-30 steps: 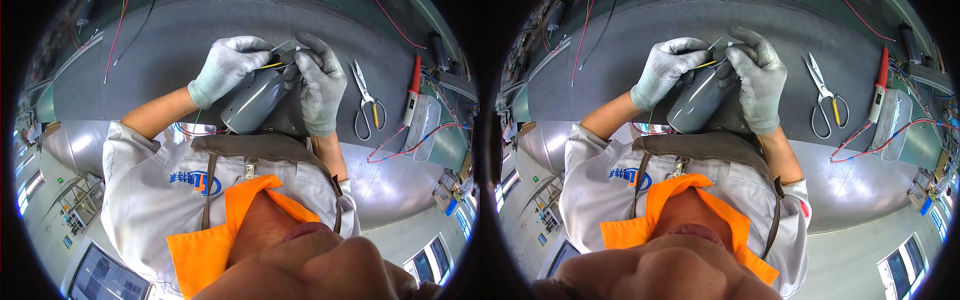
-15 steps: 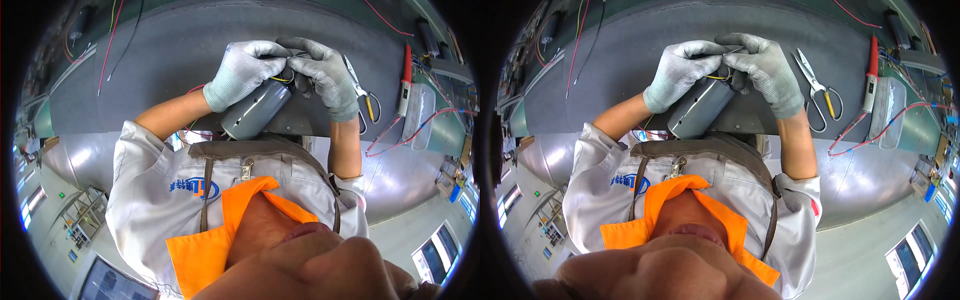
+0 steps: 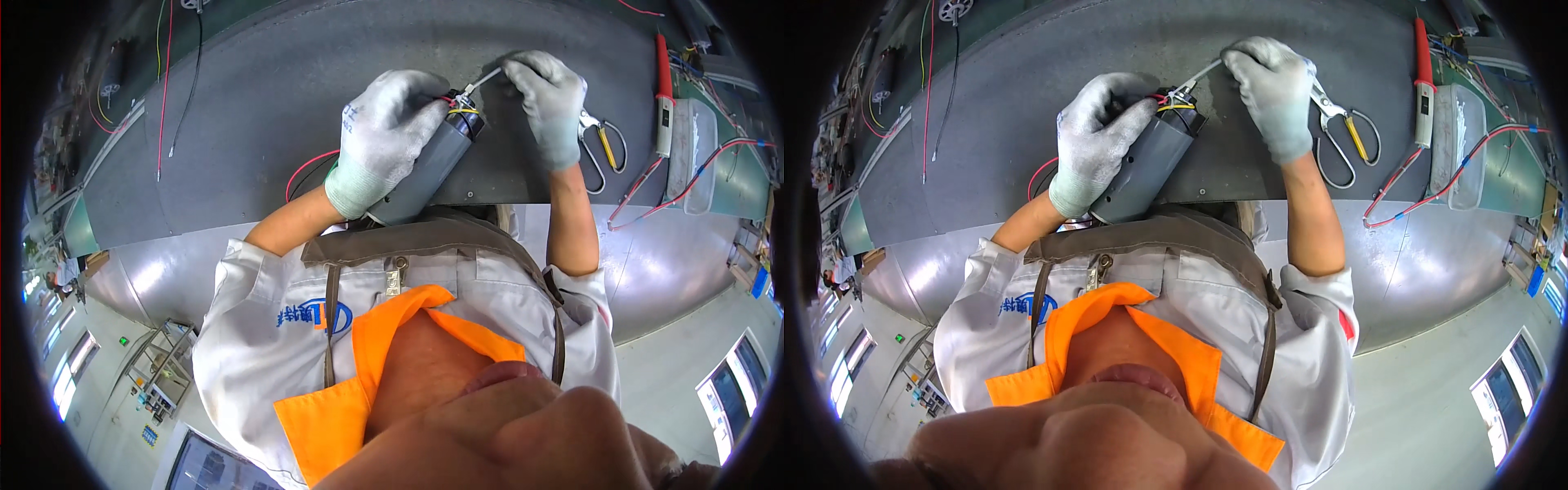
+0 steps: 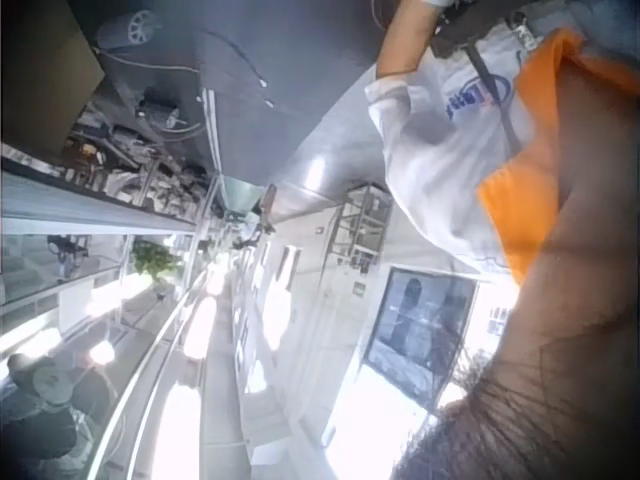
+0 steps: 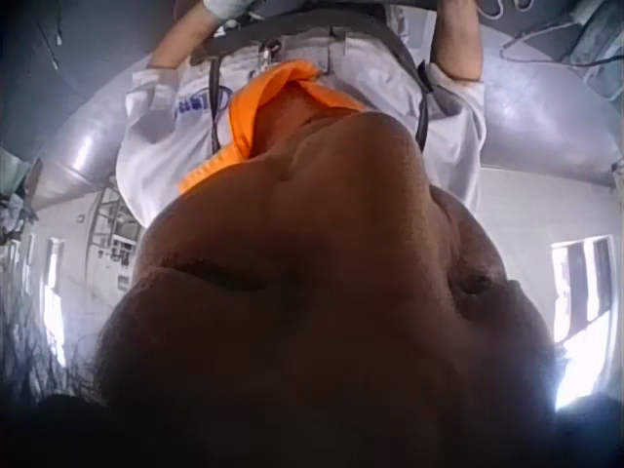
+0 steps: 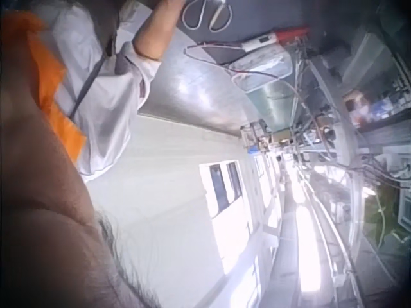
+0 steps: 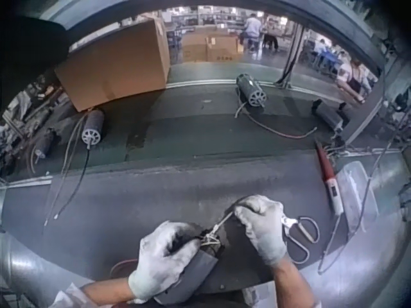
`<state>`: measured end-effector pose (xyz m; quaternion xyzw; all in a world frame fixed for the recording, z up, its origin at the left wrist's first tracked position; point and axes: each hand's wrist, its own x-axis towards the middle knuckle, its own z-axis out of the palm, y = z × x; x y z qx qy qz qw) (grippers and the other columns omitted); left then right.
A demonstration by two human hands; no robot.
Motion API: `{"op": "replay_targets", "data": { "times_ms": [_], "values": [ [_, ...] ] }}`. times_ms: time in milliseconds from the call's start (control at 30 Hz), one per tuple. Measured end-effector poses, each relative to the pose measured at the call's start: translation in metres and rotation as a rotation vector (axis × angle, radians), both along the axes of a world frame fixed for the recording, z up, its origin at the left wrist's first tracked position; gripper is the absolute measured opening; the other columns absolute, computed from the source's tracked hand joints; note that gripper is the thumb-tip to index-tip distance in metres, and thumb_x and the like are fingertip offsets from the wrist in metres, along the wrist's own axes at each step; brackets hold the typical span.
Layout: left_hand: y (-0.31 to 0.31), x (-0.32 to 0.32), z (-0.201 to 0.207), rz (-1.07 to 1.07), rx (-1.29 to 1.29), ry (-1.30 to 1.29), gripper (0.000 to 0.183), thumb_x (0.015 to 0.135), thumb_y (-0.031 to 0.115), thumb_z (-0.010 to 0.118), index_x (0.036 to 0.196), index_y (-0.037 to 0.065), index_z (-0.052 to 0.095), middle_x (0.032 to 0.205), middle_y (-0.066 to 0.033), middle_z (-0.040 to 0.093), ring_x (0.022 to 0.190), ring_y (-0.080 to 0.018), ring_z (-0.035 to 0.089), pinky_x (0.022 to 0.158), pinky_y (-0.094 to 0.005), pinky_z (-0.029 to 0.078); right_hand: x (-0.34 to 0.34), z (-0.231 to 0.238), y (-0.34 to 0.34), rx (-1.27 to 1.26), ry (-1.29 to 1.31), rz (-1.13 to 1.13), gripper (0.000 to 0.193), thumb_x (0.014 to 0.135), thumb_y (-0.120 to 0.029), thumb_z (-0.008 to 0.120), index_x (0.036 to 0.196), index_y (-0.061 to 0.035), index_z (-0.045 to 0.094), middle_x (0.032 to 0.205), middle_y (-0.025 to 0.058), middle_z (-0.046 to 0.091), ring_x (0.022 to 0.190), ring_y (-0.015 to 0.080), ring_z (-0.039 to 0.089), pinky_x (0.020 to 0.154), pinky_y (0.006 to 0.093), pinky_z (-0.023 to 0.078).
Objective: Assembling wire leads and components onto cylindrical electric motors at a factory workstation.
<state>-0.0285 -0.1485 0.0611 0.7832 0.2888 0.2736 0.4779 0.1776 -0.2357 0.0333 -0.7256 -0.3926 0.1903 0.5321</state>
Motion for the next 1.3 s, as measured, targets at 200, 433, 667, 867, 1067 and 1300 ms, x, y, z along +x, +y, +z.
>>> {"op": "replay_targets", "data": {
  "times_ms": [200, 433, 667, 867, 1067, 1300],
  "values": [
    [0.002, 0.008, 0.000, -0.132, 0.427, 0.050, 0.014, 0.085, 0.005, 0.074, 0.097, 0.003, 0.068, 0.086, -0.0128, 0.068, 0.073, -0.0276, 0.068, 0.065, -0.0322, 0.054, 0.004, -0.002, 0.007, 0.179, 0.152, 0.063, 0.016, 0.091, -0.011, 0.067, 0.092, 0.0037, 0.071, 0.082, 0.0103, 0.070, 0.064, 0.0174, 0.066, 0.052, 0.0291, 0.051],
    [0.034, 0.011, 0.011, -0.542, 0.900, 0.239, 0.026, 0.082, 0.014, 0.068, 0.107, 0.009, 0.064, 0.066, -0.0062, 0.057, 0.056, -0.0262, 0.061, 0.049, -0.0374, 0.047, -0.017, 0.035, -0.018, 0.081, 0.748, 0.380, 0.035, 0.097, -0.028, 0.062, 0.102, 0.0065, 0.066, 0.071, 0.0071, 0.062, 0.055, 0.0108, 0.057, 0.047, 0.0238, 0.044],
    [0.037, 0.018, 0.017, -0.918, 1.086, 0.305, 0.033, 0.080, 0.020, 0.059, 0.108, 0.003, 0.060, 0.064, -0.0030, 0.057, 0.052, -0.0205, 0.062, 0.046, -0.0367, 0.050, -0.007, 0.028, -0.010, 0.202, 0.693, 0.290, 0.030, 0.095, -0.025, 0.063, 0.087, 0.0036, 0.066, 0.064, 0.0038, 0.054, 0.053, 0.0069, 0.048, 0.046, 0.0238, 0.035],
    [0.024, 0.011, 0.024, -0.763, 1.120, 0.350, 0.031, 0.082, 0.021, 0.060, 0.106, 0.002, 0.060, 0.069, -0.0046, 0.059, 0.056, -0.0199, 0.063, 0.048, -0.0367, 0.050, -0.003, 0.037, 0.007, 0.289, 0.332, 0.202, 0.024, 0.093, -0.018, 0.067, 0.094, 0.0051, 0.069, 0.084, 0.0074, 0.067, 0.064, 0.0132, 0.064, 0.055, 0.0252, 0.050],
    [0.048, 0.025, 0.033, -0.593, 0.753, 0.205, 0.028, 0.089, 0.021, 0.066, 0.112, 0.006, 0.063, 0.091, -0.0124, 0.061, 0.083, -0.0308, 0.063, 0.070, -0.0416, 0.052, 0.037, -0.001, -0.128, -0.424, -0.722, -0.159, 0.050, 0.085, -0.007, 0.068, 0.134, -0.0046, 0.056, 0.120, 0.0210, 0.063, 0.109, 0.0402, 0.059, 0.095, 0.0465, 0.047],
    [0.063, 0.070, 0.030, -0.676, -0.379, 0.293, 0.028, 0.100, 0.020, 0.054, 0.102, -0.002, 0.071, 0.102, -0.0161, 0.070, 0.095, -0.0315, 0.065, 0.092, -0.0320, 0.050, -0.015, 0.009, -0.186, -0.642, -0.705, -0.124, 0.062, 0.080, 0.007, 0.060, 0.141, -0.0024, 0.049, 0.132, 0.0217, 0.057, 0.114, 0.0412, 0.056, 0.097, 0.0467, 0.046]
  ]
}}
